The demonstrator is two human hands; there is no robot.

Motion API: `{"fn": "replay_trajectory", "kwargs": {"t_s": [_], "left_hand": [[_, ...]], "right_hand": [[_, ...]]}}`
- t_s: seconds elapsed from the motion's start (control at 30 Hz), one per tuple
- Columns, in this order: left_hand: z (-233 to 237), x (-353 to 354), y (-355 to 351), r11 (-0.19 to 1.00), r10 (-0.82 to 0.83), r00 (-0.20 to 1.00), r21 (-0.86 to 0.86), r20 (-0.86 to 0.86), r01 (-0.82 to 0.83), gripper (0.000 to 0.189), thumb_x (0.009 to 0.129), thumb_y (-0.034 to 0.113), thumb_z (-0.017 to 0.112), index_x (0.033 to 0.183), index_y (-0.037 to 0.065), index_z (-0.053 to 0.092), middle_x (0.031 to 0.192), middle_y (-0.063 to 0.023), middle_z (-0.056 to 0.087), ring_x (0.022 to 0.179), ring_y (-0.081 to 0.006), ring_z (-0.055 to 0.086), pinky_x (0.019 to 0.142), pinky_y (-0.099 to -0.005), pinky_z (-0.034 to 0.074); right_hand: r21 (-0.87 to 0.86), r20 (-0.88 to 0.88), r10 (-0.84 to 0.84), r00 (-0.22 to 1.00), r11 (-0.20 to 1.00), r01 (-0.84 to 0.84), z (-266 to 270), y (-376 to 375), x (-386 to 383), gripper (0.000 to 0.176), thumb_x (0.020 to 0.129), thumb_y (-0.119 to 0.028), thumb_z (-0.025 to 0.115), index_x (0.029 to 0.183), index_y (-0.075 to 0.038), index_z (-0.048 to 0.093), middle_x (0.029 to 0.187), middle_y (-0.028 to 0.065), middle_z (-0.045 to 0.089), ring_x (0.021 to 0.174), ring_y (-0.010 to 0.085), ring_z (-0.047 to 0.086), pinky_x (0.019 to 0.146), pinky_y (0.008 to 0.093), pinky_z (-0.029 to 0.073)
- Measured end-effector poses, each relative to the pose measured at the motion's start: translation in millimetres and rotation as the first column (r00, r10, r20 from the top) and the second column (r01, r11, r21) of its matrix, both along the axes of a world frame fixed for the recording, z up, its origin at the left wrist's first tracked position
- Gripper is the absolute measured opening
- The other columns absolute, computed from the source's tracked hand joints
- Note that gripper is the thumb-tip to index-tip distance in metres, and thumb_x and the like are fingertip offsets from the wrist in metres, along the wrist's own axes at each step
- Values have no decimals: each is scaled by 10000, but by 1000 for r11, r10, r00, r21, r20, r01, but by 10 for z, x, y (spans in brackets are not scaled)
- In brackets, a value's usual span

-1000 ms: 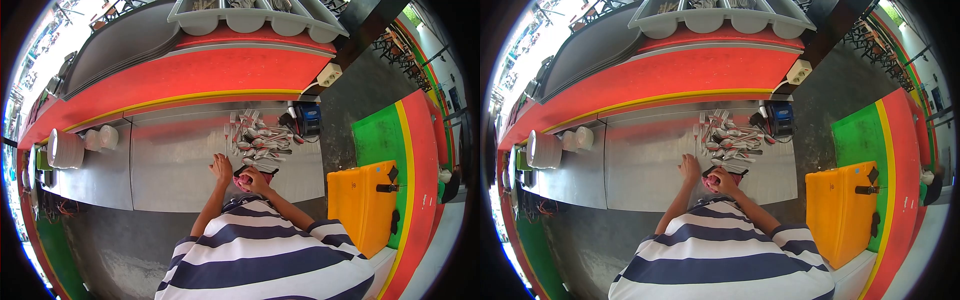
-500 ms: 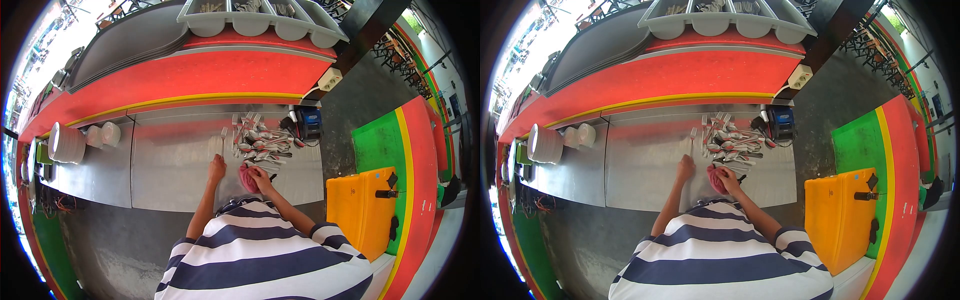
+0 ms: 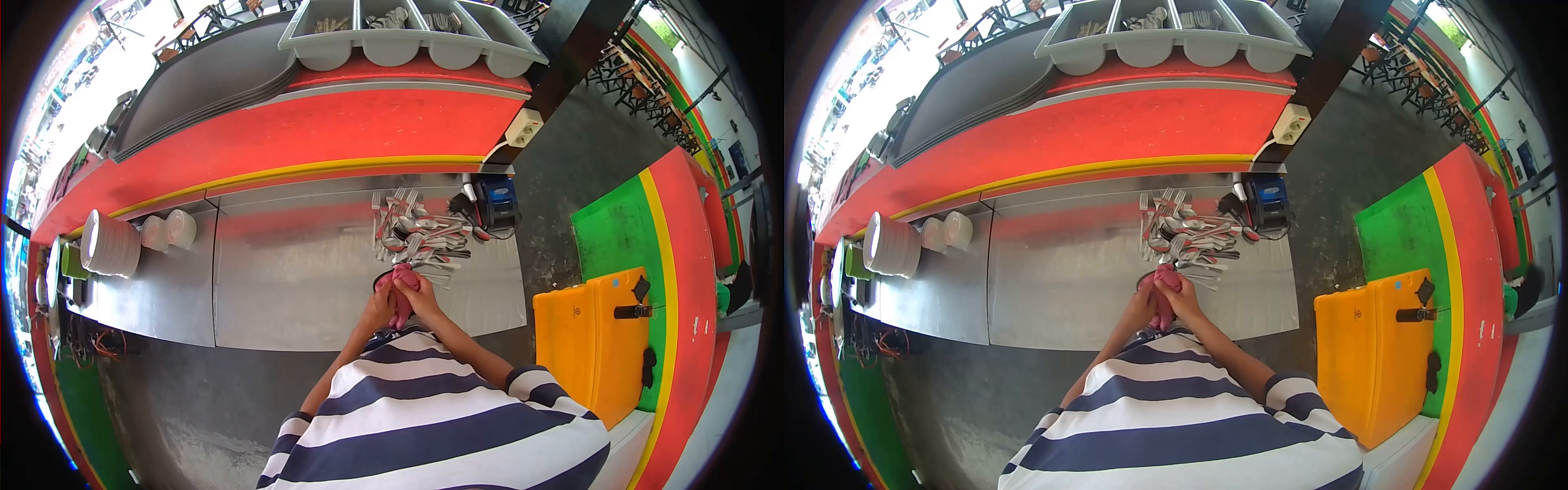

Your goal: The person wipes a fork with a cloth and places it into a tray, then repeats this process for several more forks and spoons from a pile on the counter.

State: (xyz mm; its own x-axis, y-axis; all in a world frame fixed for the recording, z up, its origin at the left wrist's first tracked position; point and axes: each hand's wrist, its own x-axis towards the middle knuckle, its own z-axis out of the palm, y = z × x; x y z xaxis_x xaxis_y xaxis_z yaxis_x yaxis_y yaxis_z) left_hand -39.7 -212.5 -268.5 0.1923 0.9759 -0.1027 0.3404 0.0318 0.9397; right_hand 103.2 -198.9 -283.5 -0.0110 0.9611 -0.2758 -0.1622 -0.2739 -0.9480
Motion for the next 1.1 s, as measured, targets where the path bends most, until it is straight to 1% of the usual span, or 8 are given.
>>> {"fn": "replay_trajectory", "kwargs": {"t_s": [0.03,0.1,0.3,0.4,0.63,0.87,0.97,1.1], "left_hand": [[108,-5,9,995,-49,999,-86,17,51,170,915,105,495,1045,-5,502,767,-296,608,741,-468,627,595,-490,482],[63,2,-21,995,-96,995,29,-22,97,159,933,127,501,1013,-9,510,704,-244,607,678,-409,639,576,-458,477],[336,98,-115,981,-147,980,-104,135,161,192,979,176,509,923,-8,520,590,-80,533,527,-166,507,506,-347,406],[436,76,-136,973,-183,975,-116,126,198,197,986,187,517,957,-8,523,603,-42,495,545,-129,461,516,-310,387],[606,96,-219,980,-157,968,-87,194,177,163,982,143,504,925,-10,499,581,-44,474,511,-121,430,492,-306,372],[586,89,-342,988,-77,970,-116,230,106,167,987,138,488,930,-16,520,582,-37,485,511,-108,451,488,-290,377],[586,50,-422,993,10,965,-113,262,20,161,989,135,484,950,-15,528,585,-37,498,513,-103,467,486,-282,381],[636,12,-423,975,197,912,-167,359,-145,147,986,126,492,981,-16,529,589,-24,501,522,-91,476,490,-266,381]], "right_hand": [[-5,15,-25,1000,1000,25,-13,16,27,286,876,-205,721,1082,-32,625,978,32,650,866,118,612,792,259,504],[-16,42,-77,996,997,78,12,51,68,295,858,-213,742,1058,-23,637,950,41,660,820,123,625,759,262,514],[-266,-308,-316,897,934,238,89,304,260,266,854,-166,741,1047,-10,644,967,57,677,834,150,657,723,285,531],[-214,-314,-324,892,940,267,118,358,286,252,849,-138,741,1043,-8,647,972,60,682,841,156,662,726,291,534],[117,35,-359,933,929,352,277,399,324,283,824,-161,775,1019,6,655,954,50,671,799,116,626,727,264,506],[383,171,-534,828,810,443,349,582,559,251,855,-213,750,970,-9,661,924,12,652,836,101,601,750,261,483],[177,-191,-578,793,775,607,365,727,834,313,888,-274,710,1064,-26,639,1002,47,665,895,131,615,810,292,482],[-53,-492,-382,782,910,411,787,451,843,441,939,-402,614,1193,-46,554,1131,45,622,1014,164,618,884,330,499]]}}
